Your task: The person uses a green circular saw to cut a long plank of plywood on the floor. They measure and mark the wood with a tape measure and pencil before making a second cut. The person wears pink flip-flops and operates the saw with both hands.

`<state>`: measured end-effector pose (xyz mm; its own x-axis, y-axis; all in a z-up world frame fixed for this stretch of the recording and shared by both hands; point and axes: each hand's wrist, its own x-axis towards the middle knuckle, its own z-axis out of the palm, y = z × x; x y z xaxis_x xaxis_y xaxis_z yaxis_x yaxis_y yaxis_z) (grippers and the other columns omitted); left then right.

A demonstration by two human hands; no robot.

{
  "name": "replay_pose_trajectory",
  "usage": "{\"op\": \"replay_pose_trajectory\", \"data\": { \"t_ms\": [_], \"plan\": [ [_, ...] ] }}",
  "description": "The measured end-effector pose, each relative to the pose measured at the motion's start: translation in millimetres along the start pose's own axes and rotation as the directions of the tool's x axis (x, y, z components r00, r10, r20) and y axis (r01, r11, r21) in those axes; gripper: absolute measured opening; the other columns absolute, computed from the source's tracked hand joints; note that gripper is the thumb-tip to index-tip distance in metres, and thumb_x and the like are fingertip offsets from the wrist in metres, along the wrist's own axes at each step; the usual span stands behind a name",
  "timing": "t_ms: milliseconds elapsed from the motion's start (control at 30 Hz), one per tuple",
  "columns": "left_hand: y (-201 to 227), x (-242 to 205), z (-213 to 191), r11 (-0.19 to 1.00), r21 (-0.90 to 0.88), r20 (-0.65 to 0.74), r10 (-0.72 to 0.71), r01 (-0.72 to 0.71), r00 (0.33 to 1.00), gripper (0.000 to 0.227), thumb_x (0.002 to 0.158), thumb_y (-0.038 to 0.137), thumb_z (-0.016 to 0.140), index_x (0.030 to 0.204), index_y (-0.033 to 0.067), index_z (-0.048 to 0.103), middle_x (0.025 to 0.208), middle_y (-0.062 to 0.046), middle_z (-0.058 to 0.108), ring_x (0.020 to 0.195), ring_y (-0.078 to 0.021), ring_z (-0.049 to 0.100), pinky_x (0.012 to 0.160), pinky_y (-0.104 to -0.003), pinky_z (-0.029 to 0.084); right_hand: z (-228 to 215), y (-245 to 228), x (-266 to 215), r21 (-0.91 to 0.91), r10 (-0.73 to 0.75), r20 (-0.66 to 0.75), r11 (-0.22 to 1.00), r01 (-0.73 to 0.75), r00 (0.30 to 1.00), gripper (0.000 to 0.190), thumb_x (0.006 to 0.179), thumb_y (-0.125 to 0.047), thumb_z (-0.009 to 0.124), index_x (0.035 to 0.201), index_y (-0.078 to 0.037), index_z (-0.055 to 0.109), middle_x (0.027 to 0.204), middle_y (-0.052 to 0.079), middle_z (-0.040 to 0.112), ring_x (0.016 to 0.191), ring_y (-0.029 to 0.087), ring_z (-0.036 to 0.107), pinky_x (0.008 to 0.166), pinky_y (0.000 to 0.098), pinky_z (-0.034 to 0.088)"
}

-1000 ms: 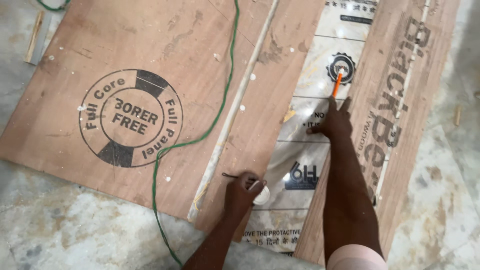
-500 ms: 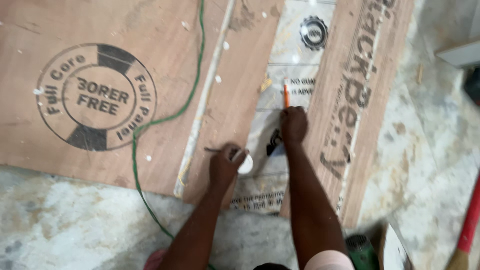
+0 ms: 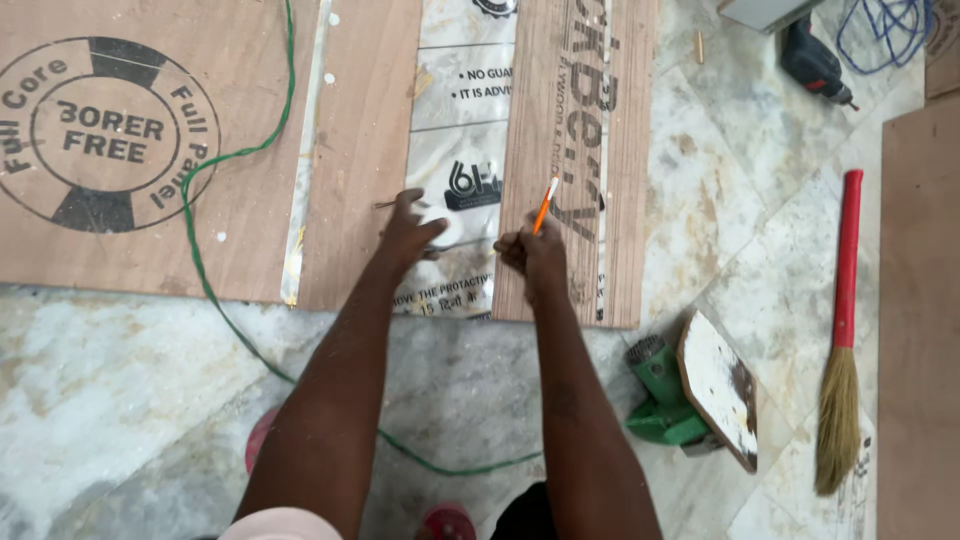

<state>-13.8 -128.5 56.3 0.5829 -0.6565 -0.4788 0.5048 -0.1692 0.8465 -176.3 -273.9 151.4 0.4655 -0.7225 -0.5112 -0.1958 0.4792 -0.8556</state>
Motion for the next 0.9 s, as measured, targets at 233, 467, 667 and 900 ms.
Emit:
{"op": "replay_pose_trajectory", "data": {
  "t_ms": [233,467,667,900],
  "plan": [
    [54,-44,71,0.862,0.414,0.255,0.197,-0.292,0.946,0.077,0.078,0.026,0.093,0.139,0.0013,0.052,0.129,-0.023,0.066,0.108,-0.0293,0.072,0.082,-0.038,0.062,-26,-37,-52,-0.494,-0.361,0.227,0.758,0.426,0.905,0.043,0.102,-0.002,0.044,0.142,-0.013,0.058,0.116,0.013,0.073,0.091,0.021,0.076,0.071,0.0314,0.063],
    [67,-95,76,0.972,0.077,0.129,0.209,-0.22,0.969,0.083,0.067,0.015,0.09,0.136,0.0134,0.044,0.107,-0.013,0.071,0.097,-0.0209,0.072,0.082,-0.034,0.06,-40,-29,-76,-0.507,-0.224,0.255,0.798,0.327,0.941,0.028,0.097,-0.013,0.065,0.123,-0.008,0.072,0.109,0.009,0.077,0.096,0.016,0.078,0.074,0.0285,0.062],
    [67,-110,89,0.656,0.558,0.142,0.528,-0.508,0.838,0.039,0.077,0.014,0.089,0.108,0.0077,0.067,0.104,-0.012,0.071,0.093,-0.0265,0.071,0.084,-0.04,0.057,-23,-43,-79,-0.574,-0.641,0.231,0.518,0.634,0.732,0.027,0.096,-0.016,0.069,0.119,-0.005,0.076,0.103,0.011,0.073,0.096,0.018,0.073,0.087,0.0311,0.059],
    [28,-70,101,0.375,0.762,0.367,0.419,-0.527,0.83,0.022,0.095,0.023,0.07,0.107,0.0048,0.063,0.101,-0.013,0.068,0.097,-0.0287,0.067,0.085,-0.044,0.056,33,-66,-119,-0.641,-0.558,0.46,0.33,0.693,0.691,0.022,0.094,-0.026,0.071,0.106,-0.01,0.081,0.098,0.009,0.073,0.089,0.02,0.071,0.081,0.0352,0.057]
  ]
}}
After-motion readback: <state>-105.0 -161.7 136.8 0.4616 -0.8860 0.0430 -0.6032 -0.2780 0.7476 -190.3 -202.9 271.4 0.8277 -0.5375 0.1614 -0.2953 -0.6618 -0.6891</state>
